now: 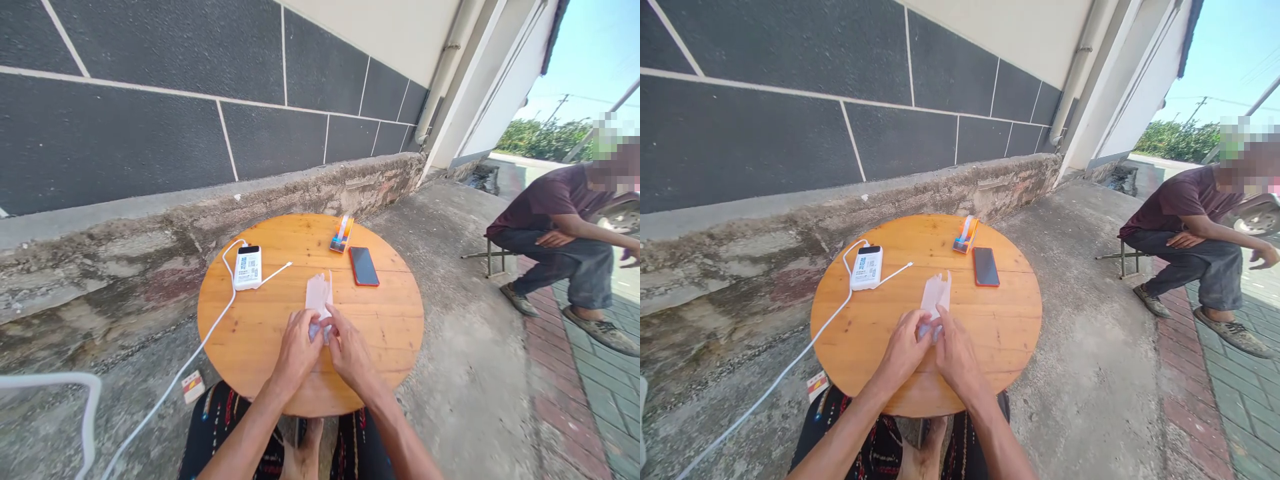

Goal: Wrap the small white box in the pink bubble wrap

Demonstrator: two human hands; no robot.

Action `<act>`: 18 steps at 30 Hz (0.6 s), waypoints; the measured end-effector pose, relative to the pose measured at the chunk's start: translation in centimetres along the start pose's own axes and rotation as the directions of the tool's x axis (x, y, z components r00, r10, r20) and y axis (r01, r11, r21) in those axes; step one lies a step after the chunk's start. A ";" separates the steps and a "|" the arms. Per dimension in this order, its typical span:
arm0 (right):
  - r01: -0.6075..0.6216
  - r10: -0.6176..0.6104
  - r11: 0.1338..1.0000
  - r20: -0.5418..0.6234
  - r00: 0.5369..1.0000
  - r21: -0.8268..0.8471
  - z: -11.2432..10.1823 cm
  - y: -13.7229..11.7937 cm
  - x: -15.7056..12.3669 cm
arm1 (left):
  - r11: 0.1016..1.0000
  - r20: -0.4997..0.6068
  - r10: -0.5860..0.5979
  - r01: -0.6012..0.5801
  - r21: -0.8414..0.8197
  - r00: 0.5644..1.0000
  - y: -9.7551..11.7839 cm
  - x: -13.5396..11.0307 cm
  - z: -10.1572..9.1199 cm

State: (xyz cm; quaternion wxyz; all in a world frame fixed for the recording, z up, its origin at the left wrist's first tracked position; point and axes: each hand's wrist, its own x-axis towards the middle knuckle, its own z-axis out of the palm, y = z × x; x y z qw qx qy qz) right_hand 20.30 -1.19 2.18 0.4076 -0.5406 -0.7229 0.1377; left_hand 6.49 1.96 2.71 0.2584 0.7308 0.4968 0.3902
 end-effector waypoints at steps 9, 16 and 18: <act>0.050 0.035 0.936 0.233 0.972 -0.349 -4.3 1.8 5.8 | 0.984 0.091 -0.008 -0.008 0.180 0.996 0.4 0.7 -0.2; 0.202 -0.005 0.839 0.364 0.931 -0.505 -3.9 2.2 7.5 | 0.951 0.186 -0.052 -0.008 0.309 0.981 1.3 1.5 -0.4; 0.199 -0.035 0.849 0.324 0.946 -0.490 -3.8 2.6 7.0 | 0.945 0.171 -0.050 -0.009 0.326 0.984 1.3 1.4 -0.2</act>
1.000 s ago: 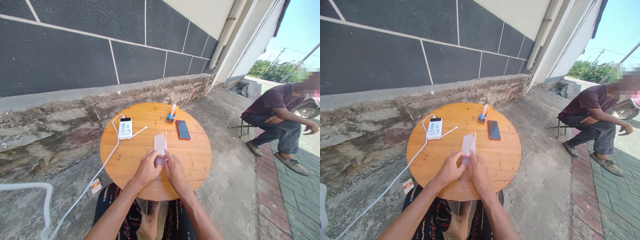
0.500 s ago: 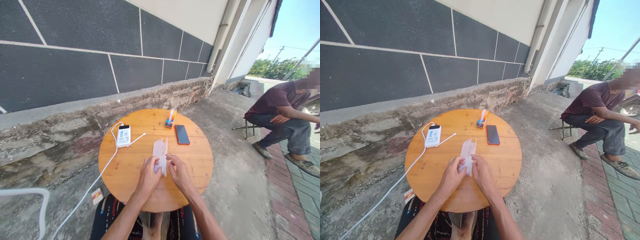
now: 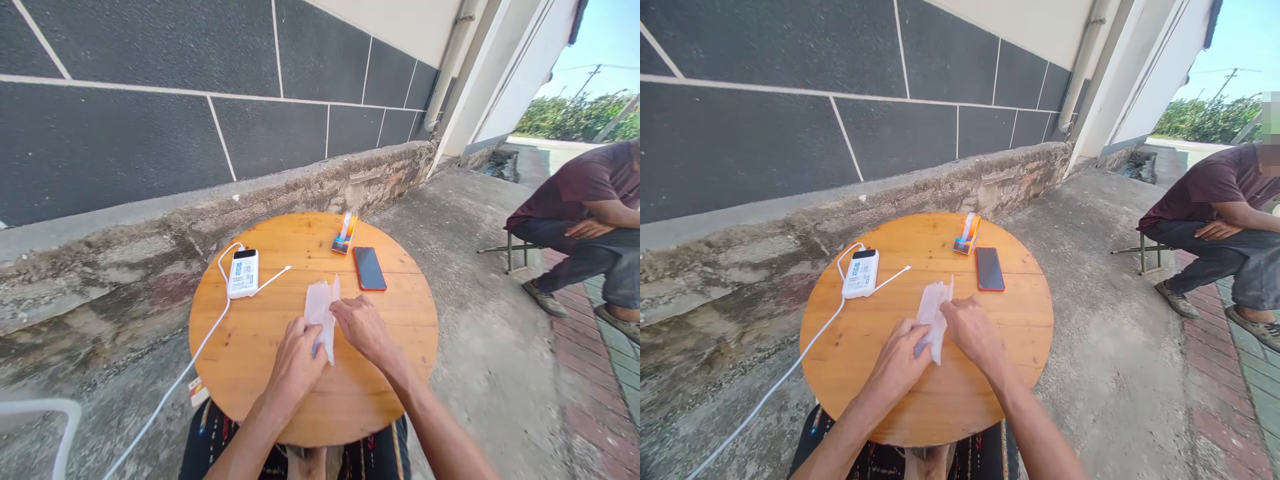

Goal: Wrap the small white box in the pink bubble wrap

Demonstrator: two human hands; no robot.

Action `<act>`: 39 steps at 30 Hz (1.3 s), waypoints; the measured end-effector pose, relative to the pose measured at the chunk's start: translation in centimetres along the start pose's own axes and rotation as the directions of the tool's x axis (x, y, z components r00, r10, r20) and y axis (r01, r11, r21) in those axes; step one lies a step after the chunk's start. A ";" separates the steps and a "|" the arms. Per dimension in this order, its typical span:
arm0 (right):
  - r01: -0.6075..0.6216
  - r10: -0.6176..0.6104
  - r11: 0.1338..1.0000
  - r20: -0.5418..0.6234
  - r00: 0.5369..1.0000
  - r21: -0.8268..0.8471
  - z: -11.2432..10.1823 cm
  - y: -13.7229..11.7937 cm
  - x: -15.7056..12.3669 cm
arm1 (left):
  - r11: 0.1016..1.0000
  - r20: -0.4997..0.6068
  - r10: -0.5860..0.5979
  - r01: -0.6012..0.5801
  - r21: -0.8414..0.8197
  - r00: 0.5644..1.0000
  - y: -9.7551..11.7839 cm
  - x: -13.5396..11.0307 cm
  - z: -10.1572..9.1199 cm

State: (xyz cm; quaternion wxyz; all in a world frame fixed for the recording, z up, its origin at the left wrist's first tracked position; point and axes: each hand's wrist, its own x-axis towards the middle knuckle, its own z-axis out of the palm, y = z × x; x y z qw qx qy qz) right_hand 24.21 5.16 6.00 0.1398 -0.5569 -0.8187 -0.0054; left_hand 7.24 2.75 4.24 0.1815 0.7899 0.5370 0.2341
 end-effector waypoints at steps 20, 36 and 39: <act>0.156 -0.162 0.986 0.113 0.980 0.060 1.0 -0.5 2.2 | 0.989 0.002 0.140 -0.140 -0.046 0.990 -0.5 -0.1 -0.1; -0.029 -0.002 0.953 0.102 0.995 0.302 2.5 0.0 2.0 | 0.977 0.004 0.214 -0.214 -0.025 0.977 -1.1 0.1 -0.4; -0.115 0.093 0.917 0.076 0.993 0.383 2.2 0.1 0.6 | 0.975 0.002 0.224 -0.224 -0.006 0.975 -1.1 0.2 -0.4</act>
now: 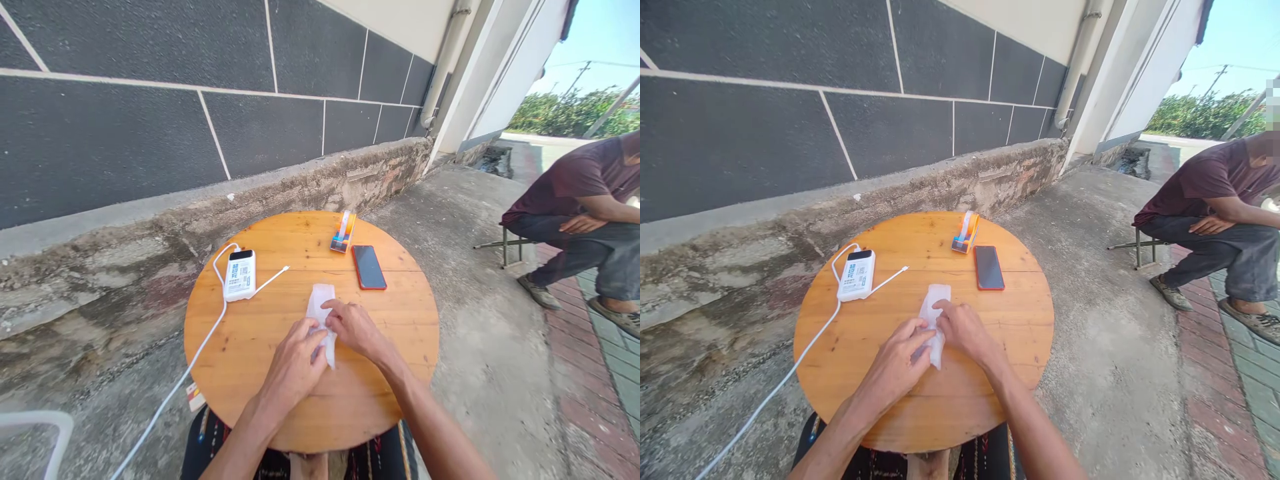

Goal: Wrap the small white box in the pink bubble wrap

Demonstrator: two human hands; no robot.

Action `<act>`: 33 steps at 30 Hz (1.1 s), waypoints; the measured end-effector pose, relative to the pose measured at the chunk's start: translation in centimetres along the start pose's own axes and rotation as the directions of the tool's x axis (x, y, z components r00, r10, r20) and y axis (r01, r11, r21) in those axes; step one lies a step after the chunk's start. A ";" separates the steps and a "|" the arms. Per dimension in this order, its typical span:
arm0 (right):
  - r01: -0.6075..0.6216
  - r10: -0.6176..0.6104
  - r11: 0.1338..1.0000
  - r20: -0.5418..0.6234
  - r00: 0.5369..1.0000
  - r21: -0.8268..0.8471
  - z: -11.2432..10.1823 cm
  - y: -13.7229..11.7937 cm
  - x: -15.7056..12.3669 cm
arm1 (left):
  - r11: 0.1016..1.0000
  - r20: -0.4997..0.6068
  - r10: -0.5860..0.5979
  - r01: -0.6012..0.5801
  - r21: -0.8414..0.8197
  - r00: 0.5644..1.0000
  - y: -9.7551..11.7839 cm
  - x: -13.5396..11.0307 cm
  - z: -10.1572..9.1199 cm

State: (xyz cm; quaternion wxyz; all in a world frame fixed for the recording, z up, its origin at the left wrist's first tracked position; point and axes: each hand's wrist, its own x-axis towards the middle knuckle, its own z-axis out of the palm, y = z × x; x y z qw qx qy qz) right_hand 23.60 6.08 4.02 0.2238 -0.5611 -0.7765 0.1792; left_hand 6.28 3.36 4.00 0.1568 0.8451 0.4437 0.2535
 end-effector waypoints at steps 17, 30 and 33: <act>0.165 -0.169 0.985 -0.111 0.979 -0.046 1.0 -1.5 -5.4 | 0.992 0.023 -0.043 0.045 -0.120 0.999 -0.1 0.2 -0.3; 0.052 -0.083 0.968 0.116 0.990 0.247 -0.6 -2.7 -5.4 | 0.967 0.092 -0.114 0.131 -0.216 0.989 0.7 -1.8 -1.1; -0.040 -0.045 0.927 0.215 0.975 0.374 -0.7 -1.7 -4.0 | 0.957 0.108 -0.119 0.144 -0.253 0.987 0.1 -0.9 -1.0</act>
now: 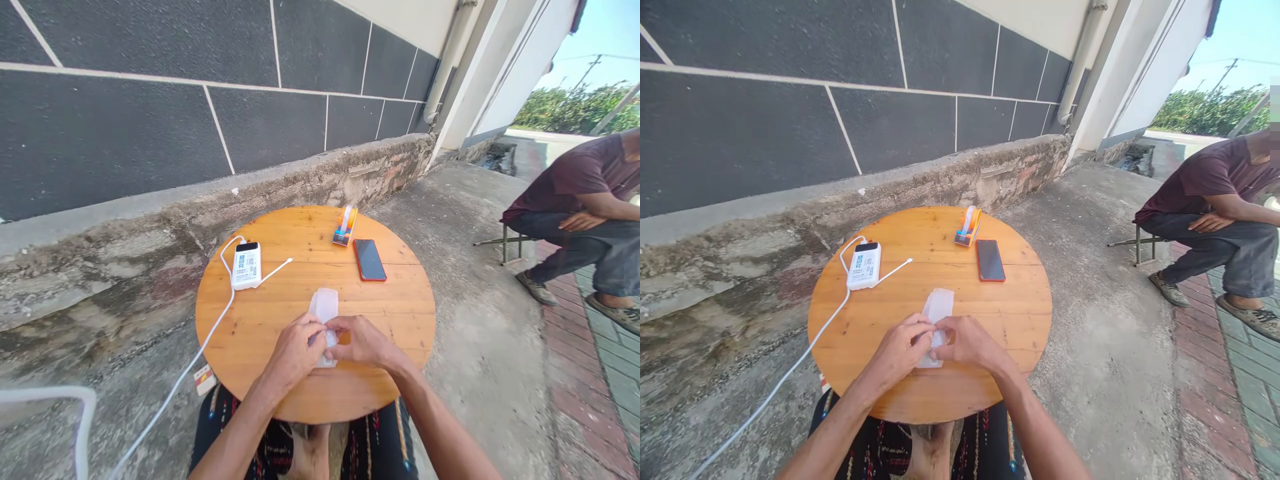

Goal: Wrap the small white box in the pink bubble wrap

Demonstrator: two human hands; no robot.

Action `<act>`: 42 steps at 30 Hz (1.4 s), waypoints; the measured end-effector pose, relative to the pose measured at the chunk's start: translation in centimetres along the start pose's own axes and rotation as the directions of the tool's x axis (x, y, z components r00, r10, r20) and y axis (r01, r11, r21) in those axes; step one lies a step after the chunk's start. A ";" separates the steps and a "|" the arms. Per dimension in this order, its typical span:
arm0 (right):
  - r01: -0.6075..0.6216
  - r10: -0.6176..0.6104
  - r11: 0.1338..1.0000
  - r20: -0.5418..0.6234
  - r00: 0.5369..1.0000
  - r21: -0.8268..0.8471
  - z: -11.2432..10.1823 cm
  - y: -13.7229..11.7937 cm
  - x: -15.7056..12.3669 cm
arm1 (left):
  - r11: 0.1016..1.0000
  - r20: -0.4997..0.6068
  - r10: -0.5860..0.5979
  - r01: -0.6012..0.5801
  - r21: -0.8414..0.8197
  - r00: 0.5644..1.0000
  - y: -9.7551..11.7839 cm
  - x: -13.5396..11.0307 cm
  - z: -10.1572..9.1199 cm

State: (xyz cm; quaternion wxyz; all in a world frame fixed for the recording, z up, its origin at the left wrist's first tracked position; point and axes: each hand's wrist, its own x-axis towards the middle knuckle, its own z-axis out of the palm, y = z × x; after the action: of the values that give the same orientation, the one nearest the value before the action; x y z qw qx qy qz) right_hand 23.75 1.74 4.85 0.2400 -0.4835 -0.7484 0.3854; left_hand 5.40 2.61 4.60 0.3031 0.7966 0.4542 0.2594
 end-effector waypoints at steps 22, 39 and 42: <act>-0.043 0.064 0.913 0.039 0.997 -0.405 -0.8 -2.0 0.9 | 0.951 0.028 -0.251 0.241 0.193 0.968 -0.9 3.7 0.3; -0.106 0.080 0.790 -0.071 0.994 -0.604 2.4 -2.3 -0.1 | 0.942 -0.002 -0.318 0.316 0.115 0.948 -2.9 4.1 -0.9; -0.106 0.074 0.789 -0.077 0.994 -0.606 2.5 -2.2 -0.2 | 0.929 -0.006 -0.345 0.343 0.137 0.938 -2.6 4.5 -0.4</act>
State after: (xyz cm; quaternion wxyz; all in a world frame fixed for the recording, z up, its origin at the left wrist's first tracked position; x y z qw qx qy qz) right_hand 20.85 0.22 5.15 0.0715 -0.5792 -0.8026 0.1232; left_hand 5.68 7.76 3.66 0.2930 0.7258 0.6005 0.1635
